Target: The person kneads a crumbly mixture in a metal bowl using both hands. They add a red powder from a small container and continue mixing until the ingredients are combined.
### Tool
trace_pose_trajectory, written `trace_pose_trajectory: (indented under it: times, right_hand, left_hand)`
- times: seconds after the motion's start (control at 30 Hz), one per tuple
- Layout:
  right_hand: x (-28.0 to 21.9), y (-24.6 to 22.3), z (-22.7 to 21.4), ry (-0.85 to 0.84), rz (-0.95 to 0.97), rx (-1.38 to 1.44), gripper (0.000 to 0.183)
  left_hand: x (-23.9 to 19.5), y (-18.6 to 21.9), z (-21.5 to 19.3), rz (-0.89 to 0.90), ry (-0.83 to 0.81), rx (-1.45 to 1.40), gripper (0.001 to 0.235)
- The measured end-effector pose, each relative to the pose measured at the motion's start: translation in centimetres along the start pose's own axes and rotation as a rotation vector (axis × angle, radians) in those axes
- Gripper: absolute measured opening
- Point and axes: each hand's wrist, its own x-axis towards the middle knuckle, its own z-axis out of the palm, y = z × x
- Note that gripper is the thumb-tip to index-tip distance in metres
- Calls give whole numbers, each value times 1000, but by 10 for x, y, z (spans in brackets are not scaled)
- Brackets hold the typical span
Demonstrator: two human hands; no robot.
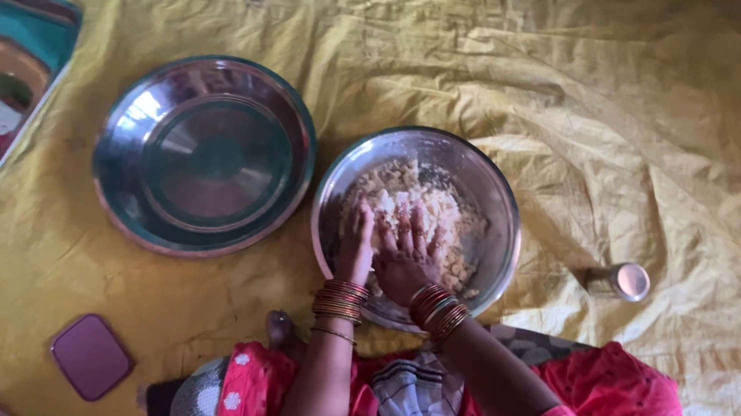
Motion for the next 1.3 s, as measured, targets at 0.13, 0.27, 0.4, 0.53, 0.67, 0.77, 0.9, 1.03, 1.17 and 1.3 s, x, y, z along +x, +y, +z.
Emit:
trace_pose_trajectory:
  times: [0.13,0.27,0.4,0.53,0.67,0.77,0.9,1.03,1.17,1.3]
  right_hand:
    - [30,23,-16,-402,-58,57,86]
    - [54,76,-52,-359,-410,351,58]
    - [33,102,-86,-23,-210,483,32]
    - [9,101,-90,213,-180,570,15]
    - [10,105,-79,253,-126,755,12]
    - [25,114,-69,157,-57,845,11]
    - [35,109,-61,146,-101,1162,27]
    - [33,102,-69,124,-125,1106,21]
    - [32,96,-83,208,-58,1042,16]
    - [30,89,-88,284,36,1173,14]
  left_hand:
    - [-2,-1,1,-304,-19,-300,56]
    - [4,27,-18,-166,78,-207,53]
    - [7,78,-43,-250,234,-200,52]
    - [17,114,-54,-378,184,-521,51]
    - [25,131,-57,-293,207,-404,48]
    - [25,135,-57,-229,215,-307,47]
    - [26,136,-57,-225,173,-262,48]
    - [27,133,-54,-243,174,-260,48]
    - [28,132,-52,-224,184,-243,48]
    - [25,134,-54,-263,179,-280,49]
